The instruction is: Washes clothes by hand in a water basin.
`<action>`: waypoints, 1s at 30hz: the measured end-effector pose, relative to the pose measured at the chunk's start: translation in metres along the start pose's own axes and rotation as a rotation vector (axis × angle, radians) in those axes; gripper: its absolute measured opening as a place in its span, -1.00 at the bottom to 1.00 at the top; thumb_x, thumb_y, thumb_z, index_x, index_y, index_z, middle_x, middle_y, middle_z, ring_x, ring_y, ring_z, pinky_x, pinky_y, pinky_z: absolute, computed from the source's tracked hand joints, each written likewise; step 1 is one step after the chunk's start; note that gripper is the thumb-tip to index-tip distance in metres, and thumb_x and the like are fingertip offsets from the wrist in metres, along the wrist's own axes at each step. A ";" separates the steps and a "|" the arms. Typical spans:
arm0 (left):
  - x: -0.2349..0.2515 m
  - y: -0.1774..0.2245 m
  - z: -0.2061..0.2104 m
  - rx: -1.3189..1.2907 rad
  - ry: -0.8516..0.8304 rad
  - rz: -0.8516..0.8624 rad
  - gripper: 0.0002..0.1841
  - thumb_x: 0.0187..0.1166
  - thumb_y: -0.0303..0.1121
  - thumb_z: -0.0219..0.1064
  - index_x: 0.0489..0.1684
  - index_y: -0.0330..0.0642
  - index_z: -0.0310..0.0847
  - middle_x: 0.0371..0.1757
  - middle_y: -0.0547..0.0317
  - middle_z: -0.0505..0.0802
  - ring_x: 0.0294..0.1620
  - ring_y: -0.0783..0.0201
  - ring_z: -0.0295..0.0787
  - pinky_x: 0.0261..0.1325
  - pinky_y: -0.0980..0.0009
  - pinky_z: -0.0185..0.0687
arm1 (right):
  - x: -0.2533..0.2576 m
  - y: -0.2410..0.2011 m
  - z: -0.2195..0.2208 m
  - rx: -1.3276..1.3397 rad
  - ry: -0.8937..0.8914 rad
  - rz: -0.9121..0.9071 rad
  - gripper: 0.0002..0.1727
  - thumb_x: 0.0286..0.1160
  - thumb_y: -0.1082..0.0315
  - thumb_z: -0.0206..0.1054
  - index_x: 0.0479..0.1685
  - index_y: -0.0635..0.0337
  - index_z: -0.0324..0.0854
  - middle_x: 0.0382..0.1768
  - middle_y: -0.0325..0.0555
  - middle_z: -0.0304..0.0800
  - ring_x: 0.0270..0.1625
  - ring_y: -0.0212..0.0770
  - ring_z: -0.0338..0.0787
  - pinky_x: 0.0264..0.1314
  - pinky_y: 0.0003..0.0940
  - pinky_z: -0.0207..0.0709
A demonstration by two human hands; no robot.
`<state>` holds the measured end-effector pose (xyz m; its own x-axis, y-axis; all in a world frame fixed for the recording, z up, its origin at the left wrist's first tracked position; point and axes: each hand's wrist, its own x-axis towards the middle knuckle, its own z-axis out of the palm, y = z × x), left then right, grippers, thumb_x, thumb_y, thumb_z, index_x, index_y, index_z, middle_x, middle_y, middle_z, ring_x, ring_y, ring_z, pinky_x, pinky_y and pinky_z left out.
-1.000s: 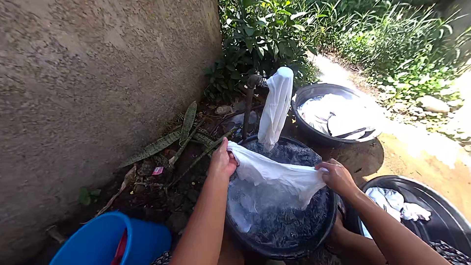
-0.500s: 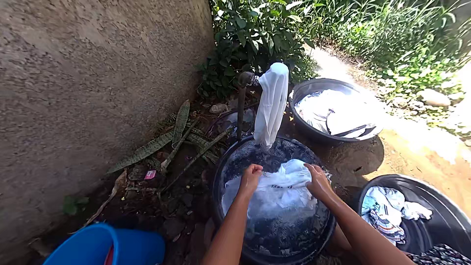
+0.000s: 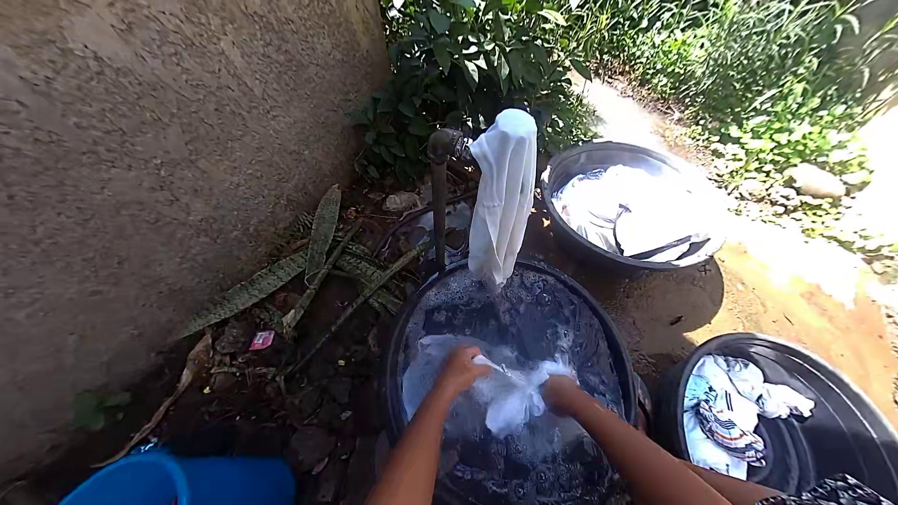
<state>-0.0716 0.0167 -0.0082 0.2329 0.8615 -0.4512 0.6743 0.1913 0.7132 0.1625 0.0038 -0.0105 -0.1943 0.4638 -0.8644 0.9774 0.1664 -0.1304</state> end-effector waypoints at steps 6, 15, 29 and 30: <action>-0.056 0.110 -0.072 -0.193 -0.090 0.505 -0.79 0.45 -0.38 0.47 -0.47 -0.30 0.58 -0.45 0.30 0.60 -0.37 0.54 0.45 -0.20 0.53 0.40 | -0.093 -0.010 -0.052 0.478 0.496 -0.562 -0.21 0.30 -0.08 0.59 0.47 0.26 0.57 0.37 0.16 0.68 0.44 -0.01 0.66 0.57 0.02 0.45; -0.136 0.180 -0.131 -0.884 -0.232 0.724 -0.22 0.26 -0.71 0.23 0.63 0.01 0.34 0.05 0.07 0.85 -0.08 0.33 0.84 0.06 0.36 0.81 | -0.167 -0.004 -0.112 0.126 1.551 -0.731 -0.79 0.38 0.31 0.41 -0.18 0.28 0.70 -0.26 0.00 0.73 -0.24 -0.12 0.75 -0.21 -0.19 0.66; -0.080 0.062 -0.085 0.536 0.359 -0.094 -0.51 0.50 -0.67 0.23 0.42 -0.15 0.66 0.76 -0.25 0.31 0.55 -0.38 0.46 0.33 -0.18 0.62 | -0.145 0.055 -0.097 0.540 0.551 -0.891 -0.66 0.27 0.64 0.08 -0.40 0.22 0.83 0.63 0.04 0.48 0.73 -0.14 0.38 0.76 -0.23 0.28; -0.070 0.057 -0.067 0.471 0.231 -0.184 -0.38 0.41 -0.66 0.31 0.57 -0.14 0.53 0.91 -0.17 -0.01 0.62 -0.41 0.37 0.35 -0.20 0.62 | -0.137 0.059 -0.100 0.417 0.507 -0.760 -0.57 0.31 0.73 0.05 -0.21 0.24 0.87 0.71 0.11 0.36 0.76 -0.05 0.34 0.77 -0.13 0.23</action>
<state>-0.0964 -0.0010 0.0998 -0.0422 0.9245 -0.3789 0.9421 0.1631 0.2930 0.2389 0.0372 0.1489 -0.6964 0.6934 -0.1853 0.5118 0.2987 -0.8055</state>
